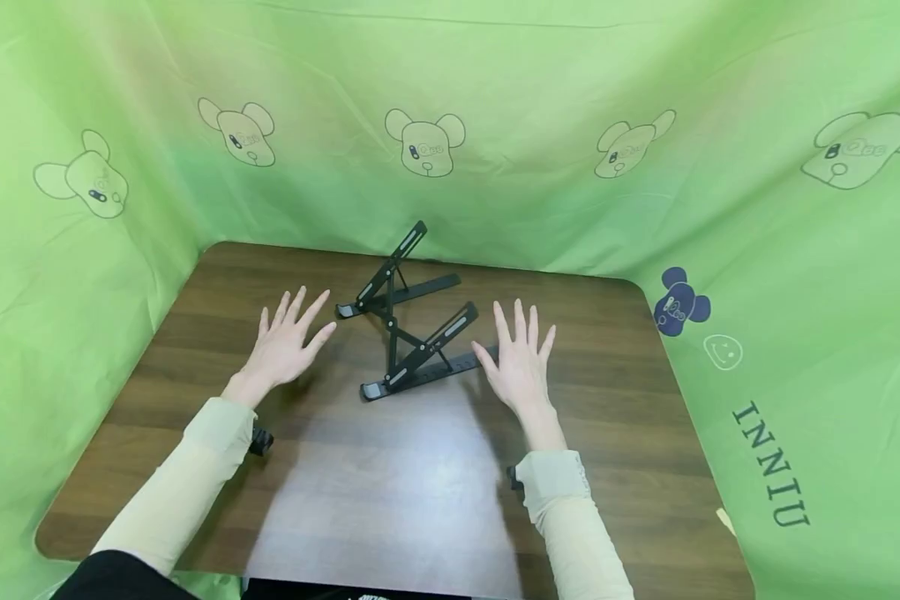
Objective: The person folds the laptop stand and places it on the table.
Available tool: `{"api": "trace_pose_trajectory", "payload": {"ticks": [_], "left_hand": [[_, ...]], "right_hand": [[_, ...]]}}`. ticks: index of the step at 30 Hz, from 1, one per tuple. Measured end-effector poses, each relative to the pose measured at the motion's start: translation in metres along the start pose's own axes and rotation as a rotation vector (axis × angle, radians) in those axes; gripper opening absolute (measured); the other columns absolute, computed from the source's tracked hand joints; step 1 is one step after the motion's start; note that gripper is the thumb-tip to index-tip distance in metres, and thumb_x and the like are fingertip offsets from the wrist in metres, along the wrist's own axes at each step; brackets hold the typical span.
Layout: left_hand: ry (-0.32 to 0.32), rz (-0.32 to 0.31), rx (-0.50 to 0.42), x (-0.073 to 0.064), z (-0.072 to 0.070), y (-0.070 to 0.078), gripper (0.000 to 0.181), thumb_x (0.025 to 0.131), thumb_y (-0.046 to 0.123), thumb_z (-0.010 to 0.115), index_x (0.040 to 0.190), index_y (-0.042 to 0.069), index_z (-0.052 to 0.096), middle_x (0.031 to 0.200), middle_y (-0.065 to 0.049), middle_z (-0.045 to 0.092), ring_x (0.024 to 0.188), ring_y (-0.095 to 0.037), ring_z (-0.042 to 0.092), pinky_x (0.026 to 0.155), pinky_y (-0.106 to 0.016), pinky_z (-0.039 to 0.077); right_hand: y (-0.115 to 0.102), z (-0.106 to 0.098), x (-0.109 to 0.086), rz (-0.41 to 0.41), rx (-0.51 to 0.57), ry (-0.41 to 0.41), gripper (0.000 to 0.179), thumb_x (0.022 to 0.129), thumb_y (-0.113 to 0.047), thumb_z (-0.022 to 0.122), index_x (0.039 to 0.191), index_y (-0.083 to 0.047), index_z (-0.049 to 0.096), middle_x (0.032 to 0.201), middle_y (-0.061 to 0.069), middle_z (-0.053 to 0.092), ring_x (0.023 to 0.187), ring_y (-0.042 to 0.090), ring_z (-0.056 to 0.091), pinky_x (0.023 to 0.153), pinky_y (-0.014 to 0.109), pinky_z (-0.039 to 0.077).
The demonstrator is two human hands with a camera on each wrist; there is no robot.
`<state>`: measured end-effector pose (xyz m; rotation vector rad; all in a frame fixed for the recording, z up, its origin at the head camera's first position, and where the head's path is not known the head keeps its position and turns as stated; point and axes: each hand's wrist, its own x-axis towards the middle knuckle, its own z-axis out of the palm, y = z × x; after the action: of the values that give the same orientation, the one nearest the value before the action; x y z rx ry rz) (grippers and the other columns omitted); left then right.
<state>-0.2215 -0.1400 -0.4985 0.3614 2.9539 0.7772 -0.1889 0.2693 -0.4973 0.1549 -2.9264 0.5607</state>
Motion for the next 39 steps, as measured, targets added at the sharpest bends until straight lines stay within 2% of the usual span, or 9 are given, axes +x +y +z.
{"api": "trace_pose_trajectory", "payload": {"ticks": [5, 9, 12, 15, 20, 24, 27, 33, 39], "left_hand": [[-0.028, 0.025, -0.158, 0.020, 0.007, -0.011, 0.079, 0.112, 0.074, 0.030, 0.178, 0.036, 0.009, 0.186, -0.021, 0.005, 0.173, -0.045, 0.002, 0.139, -0.071, 0.002], [-0.025, 0.027, -0.321, 0.049, 0.025, -0.026, 0.084, 0.110, 0.075, 0.034, 0.179, 0.032, 0.010, 0.187, -0.017, 0.009, 0.174, -0.040, 0.008, 0.139, -0.068, 0.011], [-0.008, 0.024, -0.377, 0.070, 0.038, -0.028, 0.085, 0.110, 0.076, 0.035, 0.179, 0.032, 0.013, 0.186, -0.011, 0.017, 0.172, -0.038, 0.019, 0.138, -0.066, 0.020], [-0.005, -0.003, -0.443, 0.077, 0.034, -0.014, 0.081, 0.112, 0.071, 0.037, 0.178, 0.030, 0.016, 0.181, -0.015, 0.032, 0.167, -0.043, 0.030, 0.136, -0.066, 0.027], [-0.048, -0.066, -0.557, 0.074, 0.009, 0.026, 0.070, 0.118, 0.052, 0.041, 0.178, 0.025, 0.018, 0.175, -0.025, 0.039, 0.166, -0.046, 0.032, 0.137, -0.067, 0.024], [-0.060, -0.074, -0.561, 0.086, 0.009, 0.040, 0.066, 0.120, 0.046, 0.040, 0.178, 0.022, 0.020, 0.176, -0.024, 0.039, 0.165, -0.045, 0.035, 0.138, -0.062, 0.026], [-0.086, -0.057, -0.566, 0.096, 0.012, 0.049, 0.066, 0.120, 0.042, 0.042, 0.178, 0.022, 0.020, 0.177, -0.023, 0.038, 0.166, -0.044, 0.033, 0.138, -0.061, 0.026], [-0.121, -0.030, -0.598, 0.105, 0.012, 0.062, 0.067, 0.119, 0.043, 0.044, 0.178, 0.023, 0.020, 0.179, -0.024, 0.033, 0.168, -0.043, 0.029, 0.137, -0.065, 0.026], [-0.118, -0.017, -0.601, 0.107, 0.010, 0.073, 0.066, 0.119, 0.038, 0.043, 0.177, 0.017, 0.020, 0.175, -0.029, 0.036, 0.165, -0.044, 0.035, 0.136, -0.064, 0.029]], "right_hand": [[-0.012, 0.002, -0.009, 0.042, 0.004, 0.077, 0.080, 0.112, -0.042, 0.062, 0.177, -0.015, 0.022, 0.171, 0.031, 0.038, 0.157, 0.053, 0.037, 0.126, 0.078, 0.024], [-0.026, 0.006, -0.022, 0.069, 0.034, 0.168, 0.072, 0.112, -0.031, 0.063, 0.172, -0.005, 0.033, 0.125, 0.031, 0.074, 0.109, 0.052, 0.069, 0.098, 0.067, 0.047], [-0.038, 0.011, -0.033, 0.051, 0.077, 0.201, 0.068, 0.112, -0.026, 0.062, 0.169, 0.001, 0.036, 0.102, 0.023, 0.083, 0.069, 0.040, 0.069, 0.085, 0.061, 0.053], [-0.052, 0.020, -0.045, 0.044, 0.166, 0.180, 0.069, 0.113, -0.025, 0.061, 0.171, 0.001, 0.032, 0.107, 0.019, 0.085, 0.051, 0.024, 0.057, 0.071, 0.055, 0.057], [-0.075, 0.038, -0.054, 0.111, 0.412, 0.123, 0.078, 0.114, -0.031, 0.061, 0.176, -0.007, 0.020, 0.125, 0.019, 0.082, 0.075, 0.033, 0.078, 0.083, 0.058, 0.062], [-0.072, 0.069, -0.049, 0.096, 0.562, 0.213, 0.079, 0.113, -0.041, 0.063, 0.175, -0.010, 0.026, 0.120, 0.015, 0.083, 0.112, 0.037, 0.081, 0.102, 0.057, 0.061], [-0.070, 0.085, -0.046, 0.055, 0.570, 0.295, 0.076, 0.112, -0.044, 0.063, 0.170, -0.003, 0.036, 0.114, 0.012, 0.085, 0.103, 0.034, 0.083, 0.093, 0.052, 0.064], [-0.093, 0.077, -0.050, -0.007, 0.566, 0.385, 0.068, 0.113, -0.039, 0.063, 0.158, 0.009, 0.047, 0.108, 0.018, 0.085, 0.089, 0.036, 0.084, 0.073, 0.052, 0.065], [-0.082, 0.107, -0.043, -0.013, 0.542, 0.455, 0.056, 0.111, -0.037, 0.068, 0.151, -0.001, 0.055, 0.103, 0.012, 0.086, 0.085, 0.027, 0.085, 0.067, 0.042, 0.066]]}}
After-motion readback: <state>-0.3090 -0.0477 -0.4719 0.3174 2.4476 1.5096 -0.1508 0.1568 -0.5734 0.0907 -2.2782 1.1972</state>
